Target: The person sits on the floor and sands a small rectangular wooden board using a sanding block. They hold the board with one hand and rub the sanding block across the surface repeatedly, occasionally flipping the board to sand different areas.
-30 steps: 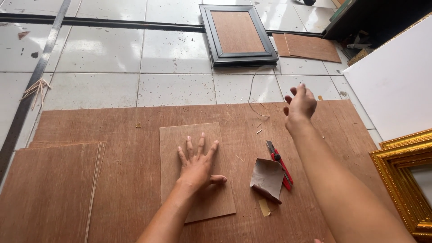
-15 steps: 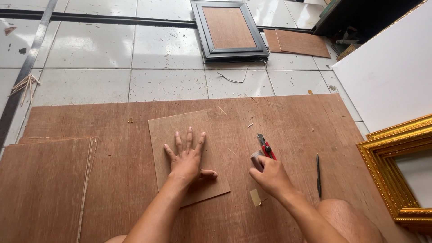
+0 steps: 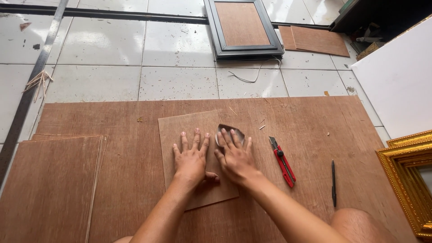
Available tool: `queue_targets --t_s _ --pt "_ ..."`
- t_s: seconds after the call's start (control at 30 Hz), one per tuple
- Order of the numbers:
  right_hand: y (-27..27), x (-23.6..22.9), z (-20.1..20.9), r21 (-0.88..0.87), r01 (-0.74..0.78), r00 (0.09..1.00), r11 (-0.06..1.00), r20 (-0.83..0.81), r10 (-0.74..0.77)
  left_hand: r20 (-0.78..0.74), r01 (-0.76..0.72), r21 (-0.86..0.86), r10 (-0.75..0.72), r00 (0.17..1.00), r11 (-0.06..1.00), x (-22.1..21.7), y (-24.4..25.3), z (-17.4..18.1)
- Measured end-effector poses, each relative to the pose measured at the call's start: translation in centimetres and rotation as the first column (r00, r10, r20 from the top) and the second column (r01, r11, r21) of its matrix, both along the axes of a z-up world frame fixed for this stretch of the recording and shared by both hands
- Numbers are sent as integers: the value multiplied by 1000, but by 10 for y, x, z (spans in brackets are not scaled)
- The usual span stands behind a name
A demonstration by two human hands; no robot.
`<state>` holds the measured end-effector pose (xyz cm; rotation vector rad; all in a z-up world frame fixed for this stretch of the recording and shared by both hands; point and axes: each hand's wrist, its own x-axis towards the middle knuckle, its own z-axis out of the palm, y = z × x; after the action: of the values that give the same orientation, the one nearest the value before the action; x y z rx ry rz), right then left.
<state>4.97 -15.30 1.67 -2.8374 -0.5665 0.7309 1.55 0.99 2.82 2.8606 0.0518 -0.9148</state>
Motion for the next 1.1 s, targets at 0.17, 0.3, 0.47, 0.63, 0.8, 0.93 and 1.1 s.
queue_targets --t_s 0.17,0.3,0.47,0.63,0.8,0.93,1.1 --pt "5 11 6 6 -9 1000 1000 10 9 -1 -47 -4 47 999 999 2 -1 -5" --pt "-59 -69 -43 11 -178 932 984 324 164 15 -44 7 44 999 999 4 -3 -8" --pt "-108 -118 -86 -287 -224 553 931 749 365 30 -43 18 43 999 999 3 -2 -4" --pt "-17 -16 -11 -65 -84 990 994 104 90 4 -20 53 20 1000 998 0 -3 -2" --pt "31 111 -36 -133 -91 978 987 173 114 128 -49 -65 57 990 997 -8 -6 25" --pt "14 67 -21 -101 -110 976 989 177 126 119 -63 -87 73 990 994 -10 -5 23" --pt "-34 -49 -5 -118 -148 966 982 193 169 123 -59 -81 69 990 995 -3 -4 3"
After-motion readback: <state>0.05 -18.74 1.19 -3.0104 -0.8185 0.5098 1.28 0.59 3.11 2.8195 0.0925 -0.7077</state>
